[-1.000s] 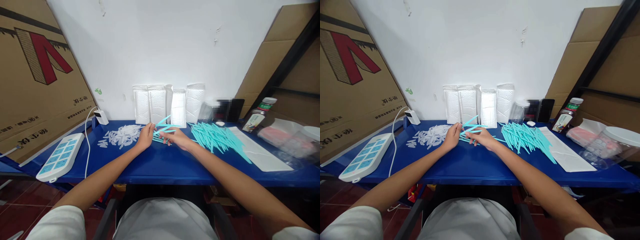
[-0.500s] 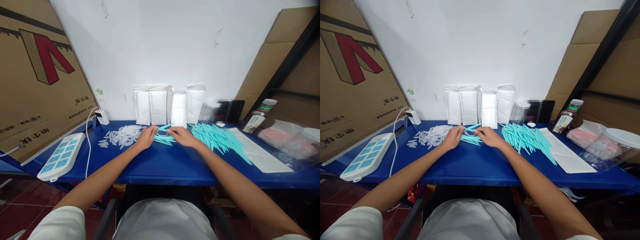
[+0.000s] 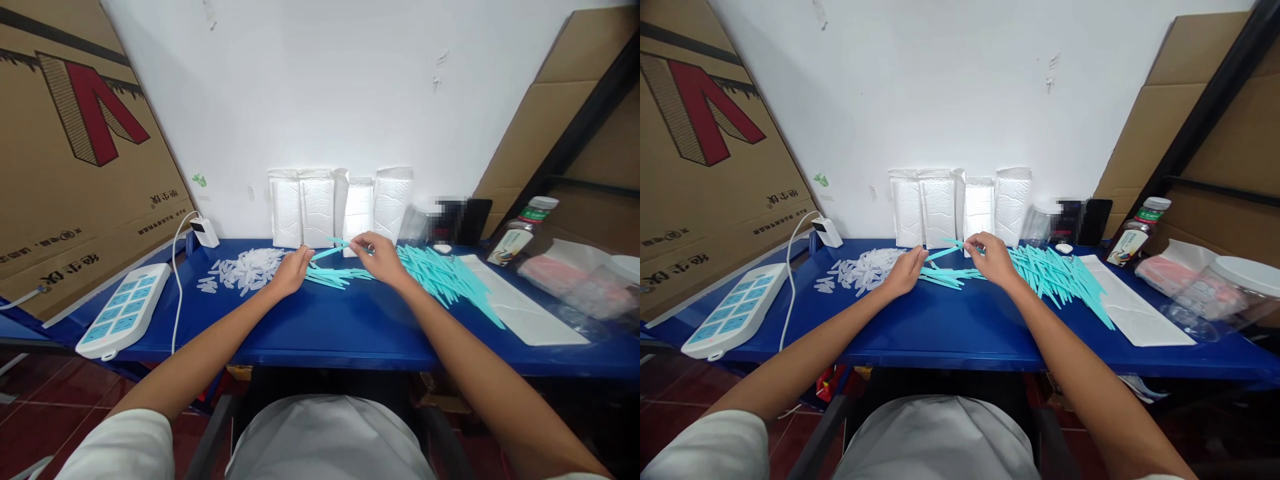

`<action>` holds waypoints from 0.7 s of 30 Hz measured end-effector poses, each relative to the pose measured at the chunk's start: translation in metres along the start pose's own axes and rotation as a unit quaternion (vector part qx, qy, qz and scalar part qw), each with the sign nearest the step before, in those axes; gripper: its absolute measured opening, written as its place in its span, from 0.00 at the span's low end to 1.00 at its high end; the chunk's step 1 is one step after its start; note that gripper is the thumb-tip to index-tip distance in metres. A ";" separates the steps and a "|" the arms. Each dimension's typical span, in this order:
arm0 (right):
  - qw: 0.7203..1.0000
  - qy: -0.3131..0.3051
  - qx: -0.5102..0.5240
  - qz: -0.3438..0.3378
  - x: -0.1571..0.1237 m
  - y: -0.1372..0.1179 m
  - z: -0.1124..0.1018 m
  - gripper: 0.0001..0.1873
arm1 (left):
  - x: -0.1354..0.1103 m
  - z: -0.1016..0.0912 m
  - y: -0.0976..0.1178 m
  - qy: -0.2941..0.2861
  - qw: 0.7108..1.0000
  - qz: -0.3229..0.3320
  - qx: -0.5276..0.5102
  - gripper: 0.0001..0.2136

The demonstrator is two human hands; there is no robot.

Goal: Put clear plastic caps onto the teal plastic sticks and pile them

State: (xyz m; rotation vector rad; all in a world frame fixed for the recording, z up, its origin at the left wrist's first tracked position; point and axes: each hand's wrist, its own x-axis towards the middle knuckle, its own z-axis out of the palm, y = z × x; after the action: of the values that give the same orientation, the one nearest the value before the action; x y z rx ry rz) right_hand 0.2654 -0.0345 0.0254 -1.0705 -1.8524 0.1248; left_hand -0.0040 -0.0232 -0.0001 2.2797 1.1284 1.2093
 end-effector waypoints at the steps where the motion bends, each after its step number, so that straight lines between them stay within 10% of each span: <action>1: 1.000 0.025 -0.009 0.003 0.001 0.003 0.000 0.15 | 0.000 0.000 0.001 -0.021 1.000 0.008 0.015 0.16; 7: 0.998 -0.058 0.039 -0.001 -0.001 0.003 0.001 0.15 | -0.006 0.000 0.012 -0.126 0.991 0.023 0.030 0.15; 21: 0.968 -0.223 0.119 -0.008 -0.010 -0.011 0.015 0.19 | -0.001 0.006 -0.003 -0.057 0.998 0.029 0.025 0.15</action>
State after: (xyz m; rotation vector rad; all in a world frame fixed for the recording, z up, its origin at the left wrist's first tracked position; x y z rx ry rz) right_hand 0.2486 -0.0433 0.0159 -0.9073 -2.1753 0.6053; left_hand -0.0010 -0.0215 -0.0056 2.4010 1.0702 1.0688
